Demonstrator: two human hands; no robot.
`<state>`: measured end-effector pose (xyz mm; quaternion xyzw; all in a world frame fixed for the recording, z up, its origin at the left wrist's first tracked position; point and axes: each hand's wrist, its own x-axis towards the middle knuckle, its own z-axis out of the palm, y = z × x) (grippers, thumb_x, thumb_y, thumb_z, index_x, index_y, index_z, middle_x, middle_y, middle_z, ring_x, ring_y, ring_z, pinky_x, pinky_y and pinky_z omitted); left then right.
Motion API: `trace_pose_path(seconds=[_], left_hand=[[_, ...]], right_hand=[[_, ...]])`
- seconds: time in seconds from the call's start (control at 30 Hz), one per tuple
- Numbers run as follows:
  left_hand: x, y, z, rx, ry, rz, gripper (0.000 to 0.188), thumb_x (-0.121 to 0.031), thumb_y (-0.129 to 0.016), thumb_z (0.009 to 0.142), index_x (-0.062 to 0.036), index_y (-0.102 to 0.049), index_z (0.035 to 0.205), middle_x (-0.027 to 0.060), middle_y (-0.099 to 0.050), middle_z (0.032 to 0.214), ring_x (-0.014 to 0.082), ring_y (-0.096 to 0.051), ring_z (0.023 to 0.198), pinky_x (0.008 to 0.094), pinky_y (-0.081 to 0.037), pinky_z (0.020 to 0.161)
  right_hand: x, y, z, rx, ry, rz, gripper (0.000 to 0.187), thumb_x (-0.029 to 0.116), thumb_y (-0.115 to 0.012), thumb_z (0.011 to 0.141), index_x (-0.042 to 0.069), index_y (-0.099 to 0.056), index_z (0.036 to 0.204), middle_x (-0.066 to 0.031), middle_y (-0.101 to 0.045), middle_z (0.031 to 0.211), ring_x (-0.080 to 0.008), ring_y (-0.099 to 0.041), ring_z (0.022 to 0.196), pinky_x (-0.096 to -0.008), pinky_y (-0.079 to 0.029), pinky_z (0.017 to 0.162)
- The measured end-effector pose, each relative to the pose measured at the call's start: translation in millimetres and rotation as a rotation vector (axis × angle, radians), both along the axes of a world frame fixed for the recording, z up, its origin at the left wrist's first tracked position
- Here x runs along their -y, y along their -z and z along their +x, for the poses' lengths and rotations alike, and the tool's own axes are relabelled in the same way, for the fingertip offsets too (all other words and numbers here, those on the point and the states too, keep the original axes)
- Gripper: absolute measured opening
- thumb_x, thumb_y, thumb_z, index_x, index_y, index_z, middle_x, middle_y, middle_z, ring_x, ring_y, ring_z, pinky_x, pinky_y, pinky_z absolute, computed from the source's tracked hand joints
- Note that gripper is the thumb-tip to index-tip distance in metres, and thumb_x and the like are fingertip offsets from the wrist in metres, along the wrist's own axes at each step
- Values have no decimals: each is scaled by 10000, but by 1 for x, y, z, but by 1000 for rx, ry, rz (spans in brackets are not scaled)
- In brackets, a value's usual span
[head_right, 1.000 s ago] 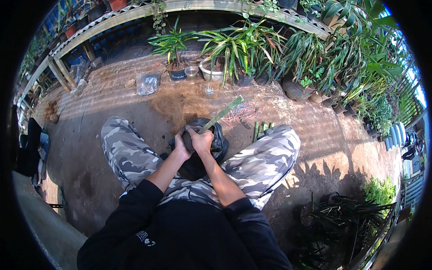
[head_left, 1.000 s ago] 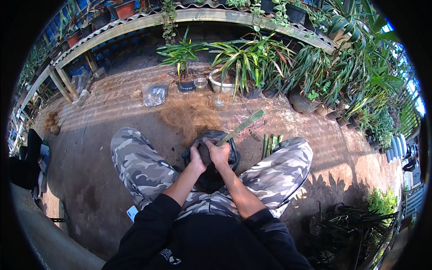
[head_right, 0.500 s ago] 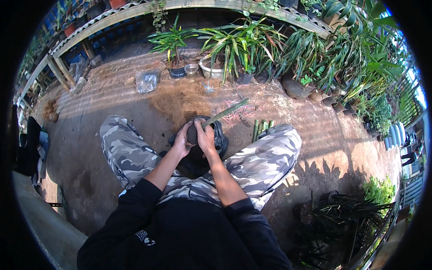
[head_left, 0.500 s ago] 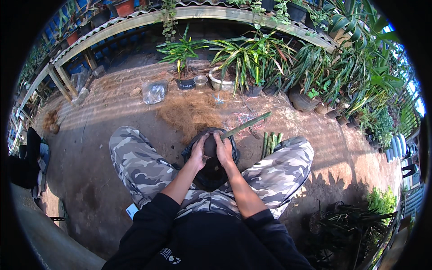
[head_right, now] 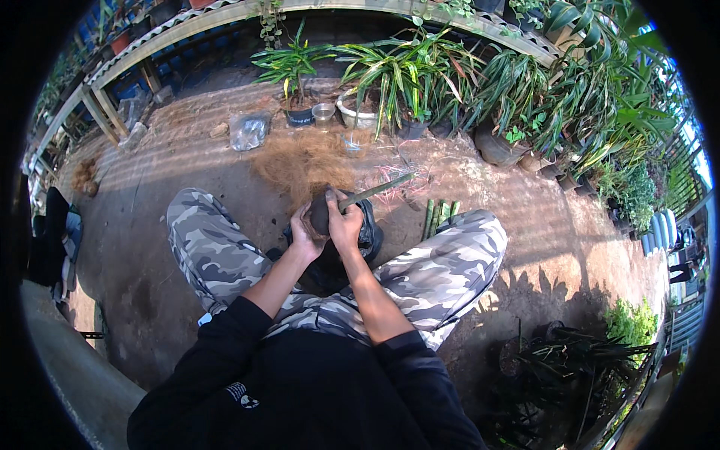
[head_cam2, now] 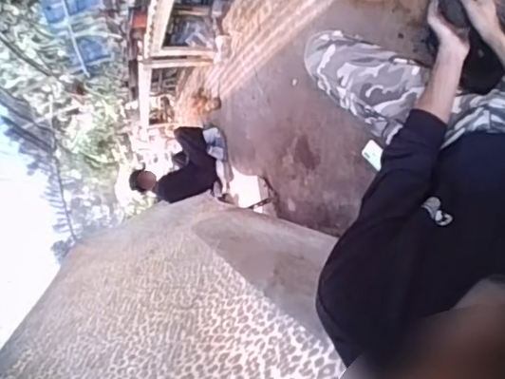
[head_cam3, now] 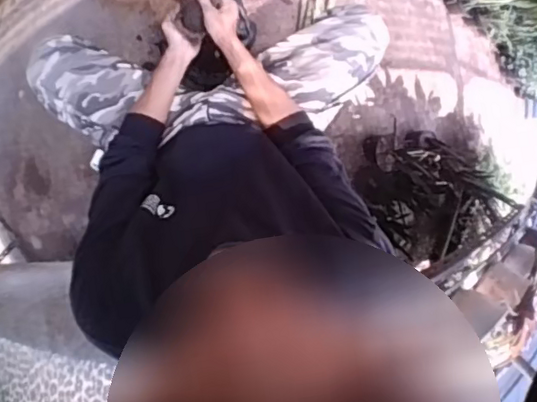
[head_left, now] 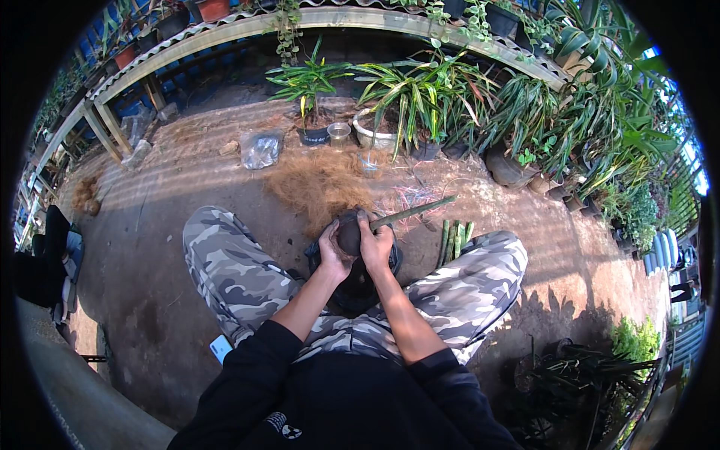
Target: The person sits on the ground and packs soil around a plant cutting in a black plastic bag. They repeatedly add soil and press it down with both hands to secure the cutting.
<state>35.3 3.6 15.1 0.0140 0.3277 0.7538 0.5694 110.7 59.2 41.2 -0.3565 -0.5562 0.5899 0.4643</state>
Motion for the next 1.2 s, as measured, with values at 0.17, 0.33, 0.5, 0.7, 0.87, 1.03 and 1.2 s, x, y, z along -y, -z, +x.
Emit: trace_pose_path(seconds=[0.17, 0.33, 0.5, 0.7, 0.87, 1.03, 1.2], left_hand=[[-8, 9, -2, -63, -19, -92, 408, -447, -372, 970, -169, -623, 1132, 29, -664, 1085, 186, -625, 1046, 363, -516, 871], [-7, 8, -31, 172, -180, -186, 500, -530, -372, 906, -144, -602, 1125, 91, -653, 1076, 270, -648, 986, 452, -535, 858], [-2, 4, -50, 283, -288, -89, 498, -534, -391, 899, -131, -593, 1112, 128, -642, 1067, 338, -636, 968, 488, -551, 818], [6, 1, -49, 300, -308, -97, 497, -515, -395, 893, -119, -580, 1129, 139, -622, 1076, 362, -628, 947, 486, -556, 795], [10, -2, -48, 402, -281, -42, 556, -525, -408, 879, -92, -543, 1200, 176, -590, 1130, 374, -616, 968, 481, -552, 815], [13, 3, -50, 441, -297, -84, 606, -543, -417, 862, -57, -533, 1204, 195, -588, 1131, 375, -618, 972, 477, -545, 853], [11, 9, -52, 435, -294, -62, 621, -547, -416, 855, -38, -542, 1188, 197, -602, 1113, 368, -623, 963, 467, -543, 858]], right_hand=[[4, 1, -4, 221, -147, 322, 349, 248, -733, 819, -35, -673, 1013, -173, -687, 974, -282, -665, 942, -342, -493, 870], [-14, 14, 2, 244, -123, 126, 449, 372, -534, 954, -16, -611, 1165, -229, -631, 1158, -349, -601, 1100, -375, -446, 957], [-18, 40, 18, 1046, -249, 402, 327, 225, -648, 829, -12, -654, 1054, -203, -686, 979, -384, -645, 951, -433, -495, 910], [-18, 57, 16, 1391, -346, 515, 745, 129, -729, 711, 25, -416, 1378, -242, -346, 1455, -404, -344, 1348, -450, -337, 1113], [-42, 67, -1, 1359, -639, 718, 736, 162, -687, 731, 101, -421, 1414, -235, -384, 1448, -404, -350, 1359, -441, -335, 1112], [-45, 90, -16, 1287, -674, 602, 630, 194, -643, 779, 200, -491, 1390, -189, -416, 1452, -372, -382, 1342, -492, -275, 1133], [-48, 109, -20, 1250, -551, 522, 565, 240, -622, 806, 273, -523, 1361, -203, -507, 1364, -385, -425, 1306, -514, -303, 1100]])
